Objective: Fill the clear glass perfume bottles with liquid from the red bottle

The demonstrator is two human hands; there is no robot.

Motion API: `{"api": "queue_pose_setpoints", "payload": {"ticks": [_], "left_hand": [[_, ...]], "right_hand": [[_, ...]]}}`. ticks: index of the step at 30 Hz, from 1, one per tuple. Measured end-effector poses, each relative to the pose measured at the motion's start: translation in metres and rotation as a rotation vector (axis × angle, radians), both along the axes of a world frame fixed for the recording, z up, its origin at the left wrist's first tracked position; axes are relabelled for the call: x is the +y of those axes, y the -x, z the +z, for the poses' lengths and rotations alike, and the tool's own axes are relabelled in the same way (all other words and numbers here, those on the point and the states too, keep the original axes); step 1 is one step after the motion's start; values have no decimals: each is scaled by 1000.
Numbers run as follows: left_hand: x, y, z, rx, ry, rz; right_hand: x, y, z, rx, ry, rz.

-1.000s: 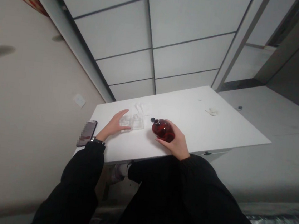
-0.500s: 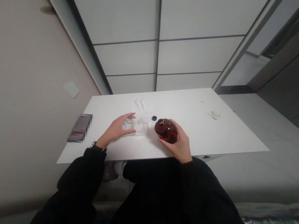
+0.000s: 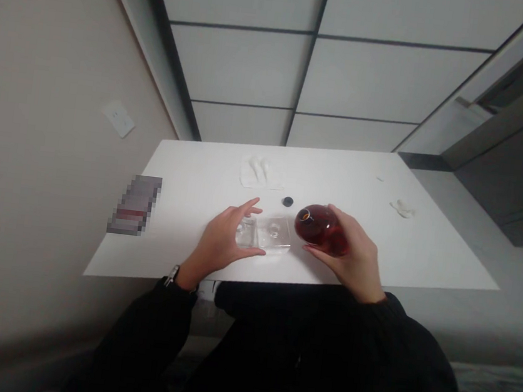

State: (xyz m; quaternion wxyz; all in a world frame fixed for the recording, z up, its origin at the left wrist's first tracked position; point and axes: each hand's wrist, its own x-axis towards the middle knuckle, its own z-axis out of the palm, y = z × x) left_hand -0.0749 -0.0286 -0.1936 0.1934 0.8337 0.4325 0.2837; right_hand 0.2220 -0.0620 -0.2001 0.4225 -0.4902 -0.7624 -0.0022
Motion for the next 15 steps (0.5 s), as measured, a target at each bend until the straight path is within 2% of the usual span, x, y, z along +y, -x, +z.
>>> {"api": "queue_pose_setpoints", "payload": {"ticks": [8,15], "left_hand": [[-5,-4,1,-39,77,16],[-5,-4,4,-46,123,1]], "right_hand": [[8,-5,7,-285,-38,29],[10,-3,23,-427,-109,81]]}}
